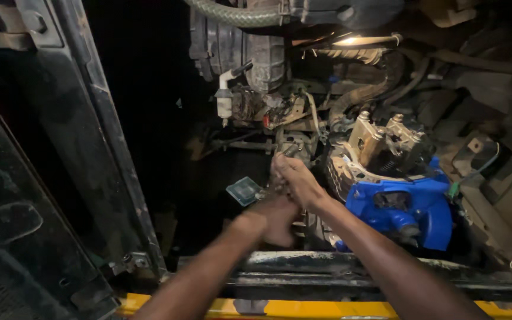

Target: The person uses a wrench to tighten bolts on a vehicle engine component. The hands repeatedly position the wrench and apply torque to fasteners on the engine block while a portable work light illuminates the area.

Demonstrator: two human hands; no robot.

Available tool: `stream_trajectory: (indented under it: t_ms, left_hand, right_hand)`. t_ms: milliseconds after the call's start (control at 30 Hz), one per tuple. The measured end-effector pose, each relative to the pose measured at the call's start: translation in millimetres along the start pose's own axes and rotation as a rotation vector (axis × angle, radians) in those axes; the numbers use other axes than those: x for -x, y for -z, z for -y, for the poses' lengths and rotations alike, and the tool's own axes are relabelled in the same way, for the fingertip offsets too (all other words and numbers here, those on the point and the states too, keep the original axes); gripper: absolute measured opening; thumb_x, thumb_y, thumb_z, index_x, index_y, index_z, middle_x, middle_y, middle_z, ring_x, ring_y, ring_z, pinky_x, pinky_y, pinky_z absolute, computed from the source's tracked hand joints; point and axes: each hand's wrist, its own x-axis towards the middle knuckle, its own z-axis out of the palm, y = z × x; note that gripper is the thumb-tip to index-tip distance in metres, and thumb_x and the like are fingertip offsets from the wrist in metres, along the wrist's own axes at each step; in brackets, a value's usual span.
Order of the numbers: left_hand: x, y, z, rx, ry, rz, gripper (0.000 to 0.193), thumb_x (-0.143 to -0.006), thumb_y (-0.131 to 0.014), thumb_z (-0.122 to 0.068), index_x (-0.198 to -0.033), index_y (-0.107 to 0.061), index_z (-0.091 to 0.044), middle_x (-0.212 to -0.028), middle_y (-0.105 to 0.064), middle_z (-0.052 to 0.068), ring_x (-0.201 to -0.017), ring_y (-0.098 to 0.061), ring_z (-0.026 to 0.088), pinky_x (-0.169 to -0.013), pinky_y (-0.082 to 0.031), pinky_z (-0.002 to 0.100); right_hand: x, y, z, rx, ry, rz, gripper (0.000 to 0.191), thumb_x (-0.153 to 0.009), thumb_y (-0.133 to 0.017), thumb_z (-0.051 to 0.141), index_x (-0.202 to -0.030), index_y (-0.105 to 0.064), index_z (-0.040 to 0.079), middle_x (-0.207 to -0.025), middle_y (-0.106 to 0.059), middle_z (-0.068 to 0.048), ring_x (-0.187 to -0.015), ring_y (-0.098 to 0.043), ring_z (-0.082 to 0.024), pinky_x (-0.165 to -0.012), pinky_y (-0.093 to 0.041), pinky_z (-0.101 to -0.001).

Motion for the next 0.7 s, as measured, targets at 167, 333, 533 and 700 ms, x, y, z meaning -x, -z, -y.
stream_trajectory:
  t_ms: [167,333,533,700]
  left_hand:
    - [30,4,45,0.226,0.656,0.033,0.033,-0.078,-0.069,-0.02,-0.107,-0.071,-0.003,-0.106,-0.075,0.021,-0.102,-0.074,0.033,-0.088,-0.06,0.043]
    - [12,-36,84,0.288,0.507,0.007,0.026,-0.078,-0.064,-0.008,-0.102,-0.072,-0.002,-0.102,-0.075,0.021,-0.099,-0.074,0.035,-0.081,-0.058,0.045]
    - [0,-67,113,0.11,0.556,-0.067,0.026,-0.076,-0.072,-0.005,-0.101,-0.07,0.002,-0.106,-0.071,0.027,-0.107,-0.069,0.04,-0.087,-0.057,0.047]
    - [-1,-61,105,0.107,0.682,0.022,0.025,-0.076,-0.072,-0.003,-0.1,-0.071,0.004,-0.106,-0.072,0.025,-0.105,-0.071,0.037,-0.089,-0.058,0.045]
  right_hand:
    - [-1,2,6,-0.032,-0.106,-0.057,0.051,-0.104,-0.045,0.056,-0.074,-0.041,0.015,-0.068,-0.036,0.005,-0.061,-0.036,-0.009,-0.055,-0.031,-0.0267]
    - [-1,-2,13,-0.106,0.017,-0.099,0.051,-0.106,-0.047,0.055,-0.075,-0.042,0.015,-0.069,-0.036,0.006,-0.061,-0.036,-0.009,-0.054,-0.031,-0.0264]
    - [-30,12,-11,0.039,-0.006,-0.335,0.055,-0.106,-0.044,0.061,-0.077,-0.044,0.014,-0.066,-0.035,0.003,-0.056,-0.033,-0.01,-0.049,-0.028,-0.0276]
    - [-108,20,-48,0.736,0.071,-0.681,0.06,-0.107,-0.049,0.061,-0.119,-0.066,0.005,-0.08,-0.048,0.003,-0.066,-0.044,-0.016,-0.056,-0.041,-0.0371]
